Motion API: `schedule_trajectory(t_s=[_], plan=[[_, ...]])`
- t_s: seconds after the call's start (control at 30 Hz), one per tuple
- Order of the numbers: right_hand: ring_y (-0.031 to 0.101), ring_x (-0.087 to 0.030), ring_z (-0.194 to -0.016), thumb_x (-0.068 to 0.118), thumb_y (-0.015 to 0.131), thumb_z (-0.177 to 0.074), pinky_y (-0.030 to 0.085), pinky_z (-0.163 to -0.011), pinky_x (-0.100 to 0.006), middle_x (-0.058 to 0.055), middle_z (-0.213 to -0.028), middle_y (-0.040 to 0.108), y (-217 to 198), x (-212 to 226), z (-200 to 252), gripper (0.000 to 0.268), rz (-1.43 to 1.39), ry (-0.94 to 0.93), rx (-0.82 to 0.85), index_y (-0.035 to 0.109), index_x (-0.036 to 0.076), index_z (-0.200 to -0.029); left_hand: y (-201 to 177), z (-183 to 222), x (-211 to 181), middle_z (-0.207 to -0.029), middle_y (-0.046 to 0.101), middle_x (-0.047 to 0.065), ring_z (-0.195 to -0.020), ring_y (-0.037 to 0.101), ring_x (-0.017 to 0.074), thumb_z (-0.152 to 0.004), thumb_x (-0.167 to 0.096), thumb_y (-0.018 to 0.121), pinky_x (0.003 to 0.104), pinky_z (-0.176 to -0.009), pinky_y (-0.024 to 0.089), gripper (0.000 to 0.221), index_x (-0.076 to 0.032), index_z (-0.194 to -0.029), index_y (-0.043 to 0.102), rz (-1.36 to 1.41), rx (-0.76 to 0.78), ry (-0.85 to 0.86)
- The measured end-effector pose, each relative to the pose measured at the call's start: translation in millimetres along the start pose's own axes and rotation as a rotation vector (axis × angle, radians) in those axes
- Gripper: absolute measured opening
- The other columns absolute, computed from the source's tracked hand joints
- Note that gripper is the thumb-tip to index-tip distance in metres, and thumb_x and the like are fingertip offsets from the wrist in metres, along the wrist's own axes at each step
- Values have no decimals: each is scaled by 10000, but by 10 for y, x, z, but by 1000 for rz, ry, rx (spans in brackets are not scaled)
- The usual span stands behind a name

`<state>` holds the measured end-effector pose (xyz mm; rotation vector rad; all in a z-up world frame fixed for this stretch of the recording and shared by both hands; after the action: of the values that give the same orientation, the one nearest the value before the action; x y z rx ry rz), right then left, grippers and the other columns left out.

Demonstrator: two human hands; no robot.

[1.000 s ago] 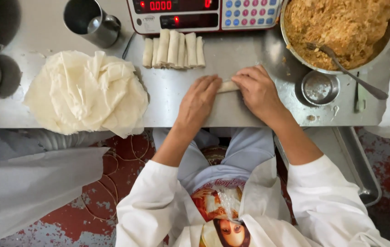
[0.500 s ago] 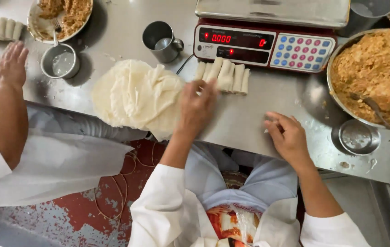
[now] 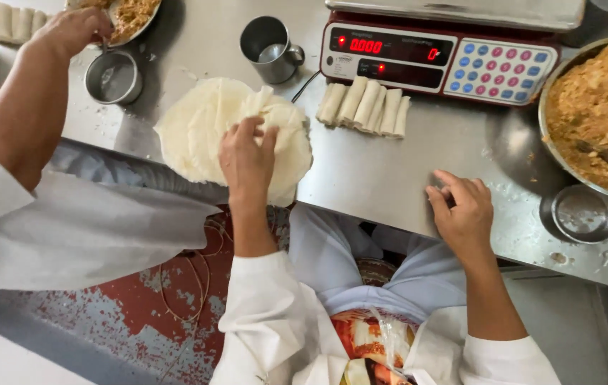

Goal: Manually rolling lumpia by placing meat filling on wrappers and folding them into cylinders on a production line.

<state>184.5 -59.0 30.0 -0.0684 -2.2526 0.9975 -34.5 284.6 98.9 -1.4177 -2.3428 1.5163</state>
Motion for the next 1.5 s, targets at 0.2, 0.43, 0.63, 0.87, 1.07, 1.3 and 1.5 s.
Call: schedule_trajectory(t_s=[0.2, 0.43, 0.63, 0.87, 1.07, 1.3, 1.5], plan=[[650, -268, -835, 230, 870, -1006, 523, -901, -413, -12, -816, 664, 61, -87, 24, 259, 42, -69, -6, 822, 129, -1239, 136, 338, 740, -931, 769, 9, -883, 755, 294, -938, -437, 833, 440, -823, 591, 217, -258, -1062, 832, -63, 278, -131], [654, -291, -801, 187, 861, -1013, 517, -874, -414, -50, -781, 667, 8, -51, 11, 188, 21, -32, -56, 824, 99, -1174, -367, -344, 711, -927, 795, 134, -922, 771, 388, -1100, -373, 664, 517, -829, 589, 241, -158, -1118, 771, 319, 41, -306], [660, -271, -812, 199, 835, -1033, 521, -864, -395, -35, -770, 658, 8, -10, 47, 150, 44, -36, -47, 825, 105, -1149, -477, -845, 276, -882, 796, 5, -910, 779, 280, -954, -523, 788, 450, -837, 603, 268, -273, -1048, 778, 199, 413, -230], [677, -269, -820, 165, 846, -1032, 526, -857, -382, -39, -769, 675, -65, 115, -19, 79, 70, -36, -38, 837, 121, -1097, -1046, -1106, 100, -937, 802, 104, -956, 767, 384, -1089, -394, 631, 541, -812, 619, 264, -222, -1152, 821, 183, 280, -158], [669, -204, -774, 197, 875, -1035, 547, -710, -317, -66, -842, 703, 19, 2, -67, 171, -207, 176, -94, 827, 73, -1144, -595, -881, -34, -965, 762, 40, -831, 801, 192, -1072, -412, 562, 393, -761, 715, 274, -208, -1185, 705, 1124, 202, -378], [755, -204, -1080, 448, 707, -1032, 660, -885, -380, -144, -1226, 751, 339, 665, -476, 640, -1374, 721, -23, 605, 3, -1480, 1607, 841, -1125, -880, 703, 38, -775, 746, 200, -1110, -369, 534, 361, -729, 652, 253, -168, -1110, 687, 1345, 855, -536], [699, -102, -906, 284, 784, -1049, 623, -784, -337, -75, -926, 772, -194, 341, -339, 215, -752, 585, -286, 776, 86, -1132, 1386, 1415, -1826, -1433, 637, 275, -1226, 676, 392, -912, -323, 885, 556, -1005, 584, 877, -32, -1605, 432, 1546, 812, -711]])
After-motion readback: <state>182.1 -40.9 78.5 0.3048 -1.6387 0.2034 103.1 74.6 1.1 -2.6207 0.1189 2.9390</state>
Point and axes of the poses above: each hand's wrist, its own z-axis away from the middle knuckle, its own y-axis out of the palm, x = y × z, the point moved 7 cm from there along -z, towards the middle knuckle
